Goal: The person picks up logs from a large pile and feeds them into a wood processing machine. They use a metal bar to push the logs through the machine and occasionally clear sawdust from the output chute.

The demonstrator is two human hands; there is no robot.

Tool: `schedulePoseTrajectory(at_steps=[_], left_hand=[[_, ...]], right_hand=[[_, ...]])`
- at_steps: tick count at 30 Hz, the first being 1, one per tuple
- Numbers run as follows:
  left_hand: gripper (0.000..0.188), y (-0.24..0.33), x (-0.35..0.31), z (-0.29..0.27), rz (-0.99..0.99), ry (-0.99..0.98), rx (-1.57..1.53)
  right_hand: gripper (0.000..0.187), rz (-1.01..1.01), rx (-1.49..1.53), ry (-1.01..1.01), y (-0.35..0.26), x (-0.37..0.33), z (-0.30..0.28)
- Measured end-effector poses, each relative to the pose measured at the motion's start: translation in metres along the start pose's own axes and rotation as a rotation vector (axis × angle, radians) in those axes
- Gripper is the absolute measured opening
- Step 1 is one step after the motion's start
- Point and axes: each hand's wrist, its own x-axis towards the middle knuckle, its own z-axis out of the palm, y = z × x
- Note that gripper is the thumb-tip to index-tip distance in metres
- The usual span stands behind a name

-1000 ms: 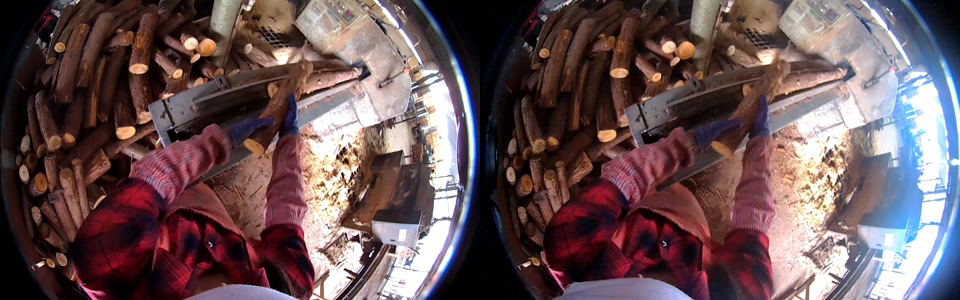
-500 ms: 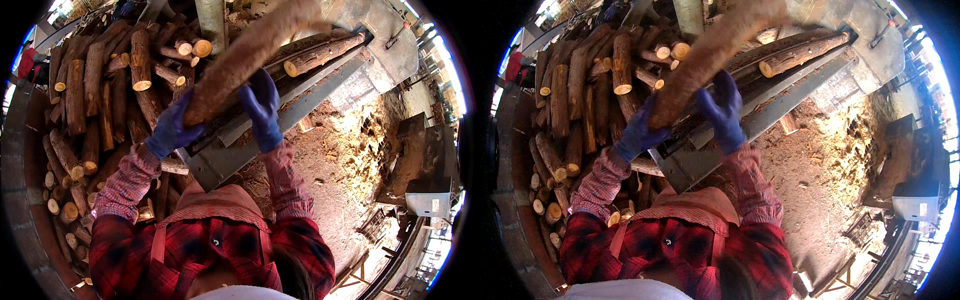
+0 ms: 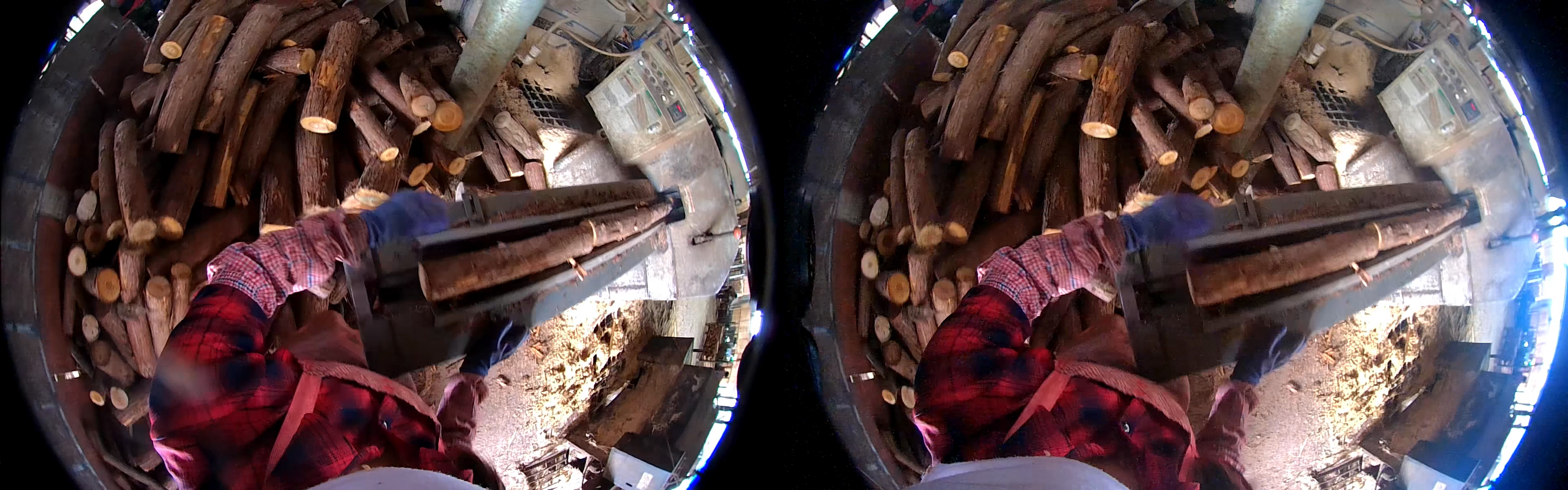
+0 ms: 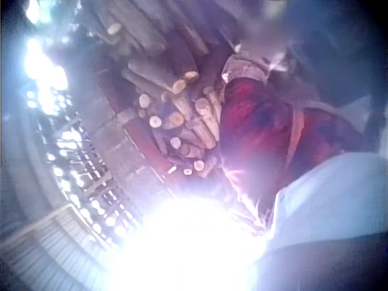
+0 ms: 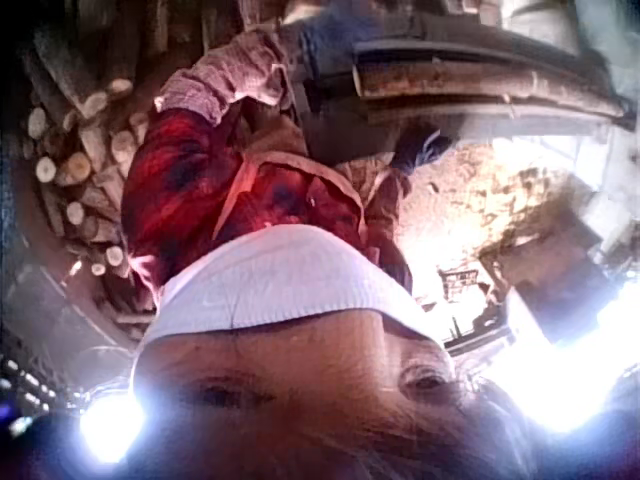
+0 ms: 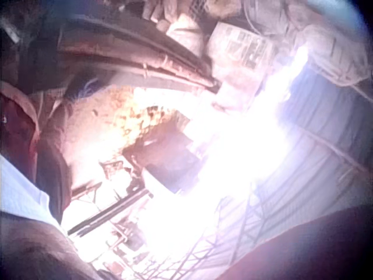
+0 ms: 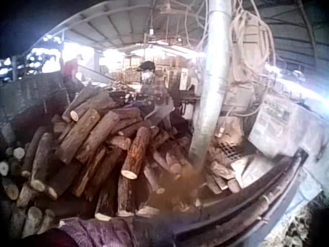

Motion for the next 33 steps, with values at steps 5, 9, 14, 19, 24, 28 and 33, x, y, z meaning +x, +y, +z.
schedulePoseTrajectory(at_steps=[5, 9, 14, 19, 24, 28, 33], left_hand=[[0.059, -0.14, 0.093, -0.102, -0.855, 0.276, -1.136], [0.1, -0.247, 0.191, -0.1, -0.996, 0.506, -1.081], [0.056, -0.355, 0.207, -0.063, -0.221, 0.546, -0.804], [0.045, -0.295, 0.132, -0.09, -0.657, 0.545, -1.575], [0.046, -0.174, -0.026, -0.136, -0.629, 0.487, -1.528], [0.05, -0.062, -0.113, -0.17, -0.62, 0.328, -1.426], [0.058, 0.083, -0.199, -0.137, -0.578, 0.36, -0.976]], right_hand=[[0.053, -0.082, -0.356, 0.073, 0.04, 0.019, -0.025], [0.056, -0.15, -0.477, 0.135, 0.049, 0.02, -0.029], [0.057, -0.156, -0.565, 0.061, 0.056, 0.03, -0.034], [0.058, -0.159, -0.656, 0.065, 0.052, 0.018, -0.037], [0.054, -0.114, -0.567, 0.003, 0.022, 0.012, -0.008], [0.049, -0.271, 0.166, -0.024, 0.025, -0.008, 0.062], [0.05, 0.064, 0.29, -0.813, -0.024, -0.064, 0.213]])
